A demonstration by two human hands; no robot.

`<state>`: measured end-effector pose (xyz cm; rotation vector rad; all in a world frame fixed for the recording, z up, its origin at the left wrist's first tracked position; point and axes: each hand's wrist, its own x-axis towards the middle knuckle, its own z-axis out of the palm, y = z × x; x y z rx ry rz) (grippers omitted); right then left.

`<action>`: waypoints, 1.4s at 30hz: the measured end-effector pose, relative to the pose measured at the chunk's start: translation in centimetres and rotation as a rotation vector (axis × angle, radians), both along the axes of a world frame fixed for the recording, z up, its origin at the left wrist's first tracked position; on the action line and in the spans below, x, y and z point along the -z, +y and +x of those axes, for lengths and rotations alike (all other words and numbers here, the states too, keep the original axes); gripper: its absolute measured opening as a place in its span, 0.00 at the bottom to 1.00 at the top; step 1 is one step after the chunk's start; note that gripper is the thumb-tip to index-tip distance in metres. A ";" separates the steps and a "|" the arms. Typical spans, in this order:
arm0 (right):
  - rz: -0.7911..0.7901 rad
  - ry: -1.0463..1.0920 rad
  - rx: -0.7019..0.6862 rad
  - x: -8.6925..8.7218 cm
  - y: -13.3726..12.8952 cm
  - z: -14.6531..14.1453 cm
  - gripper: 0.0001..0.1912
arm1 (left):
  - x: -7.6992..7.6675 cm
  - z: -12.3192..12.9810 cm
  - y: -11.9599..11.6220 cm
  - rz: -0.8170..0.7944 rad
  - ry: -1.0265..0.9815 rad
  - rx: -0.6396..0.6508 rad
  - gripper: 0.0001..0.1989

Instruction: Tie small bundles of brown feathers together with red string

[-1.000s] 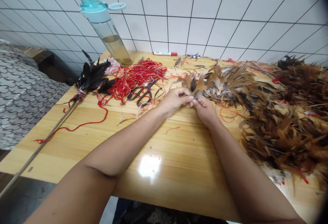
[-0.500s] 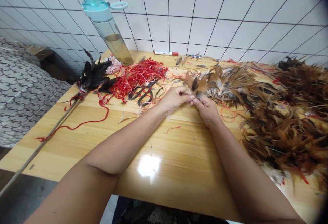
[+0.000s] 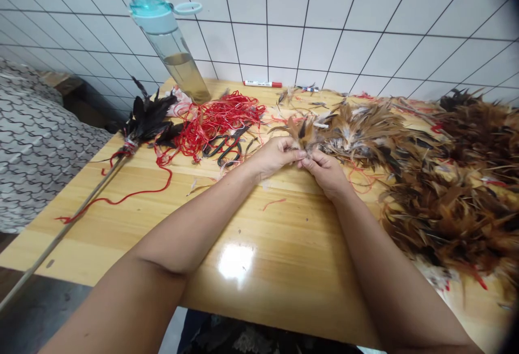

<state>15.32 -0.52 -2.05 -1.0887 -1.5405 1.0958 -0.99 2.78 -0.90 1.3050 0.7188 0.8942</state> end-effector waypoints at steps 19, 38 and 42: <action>0.107 -0.043 0.382 1.8 0.9 0.3 0.09 | -0.8 -0.5 0.4 0.322 0.421 -0.115 0.12; 0.158 -0.201 0.010 0.9 0.6 0.4 0.16 | -0.7 -0.1 0.3 0.034 0.157 -0.017 0.17; 0.161 -0.168 0.024 1.2 0.8 0.2 0.17 | -0.9 0.0 0.2 0.037 0.141 -0.053 0.17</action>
